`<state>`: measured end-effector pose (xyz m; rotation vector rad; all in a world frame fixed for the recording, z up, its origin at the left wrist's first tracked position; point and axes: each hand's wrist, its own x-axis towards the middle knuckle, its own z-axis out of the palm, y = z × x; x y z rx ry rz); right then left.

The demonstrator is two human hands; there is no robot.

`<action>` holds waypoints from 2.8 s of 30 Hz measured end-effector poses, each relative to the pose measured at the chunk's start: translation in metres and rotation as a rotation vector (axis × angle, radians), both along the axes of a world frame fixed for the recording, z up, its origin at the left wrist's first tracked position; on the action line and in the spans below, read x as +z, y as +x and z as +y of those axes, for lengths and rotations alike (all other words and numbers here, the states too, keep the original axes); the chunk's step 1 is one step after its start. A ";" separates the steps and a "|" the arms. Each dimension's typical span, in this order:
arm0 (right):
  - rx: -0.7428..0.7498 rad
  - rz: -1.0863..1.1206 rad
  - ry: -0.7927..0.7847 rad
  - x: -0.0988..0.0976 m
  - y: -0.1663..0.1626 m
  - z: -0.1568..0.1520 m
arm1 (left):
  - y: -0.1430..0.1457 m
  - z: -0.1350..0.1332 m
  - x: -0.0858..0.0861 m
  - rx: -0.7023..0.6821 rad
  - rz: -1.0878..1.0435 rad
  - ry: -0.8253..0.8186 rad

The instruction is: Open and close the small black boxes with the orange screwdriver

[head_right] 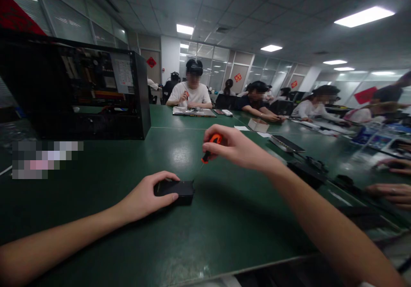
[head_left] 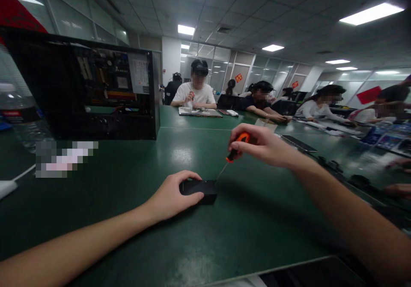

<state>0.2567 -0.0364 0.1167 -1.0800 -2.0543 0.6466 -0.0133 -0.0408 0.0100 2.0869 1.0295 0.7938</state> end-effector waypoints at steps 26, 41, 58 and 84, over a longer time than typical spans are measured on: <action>0.507 -0.601 0.022 0.062 -0.036 0.023 | 0.003 0.009 0.011 -0.161 0.050 -0.034; 0.411 -0.651 0.317 0.053 -0.046 0.012 | -0.007 0.010 0.005 -0.180 0.058 -0.026; 0.565 -0.712 0.441 0.054 -0.066 -0.018 | -0.013 0.015 0.003 -0.213 0.072 -0.025; 0.446 -0.641 0.444 0.043 -0.067 0.007 | -0.016 0.016 0.008 -0.244 0.141 -0.019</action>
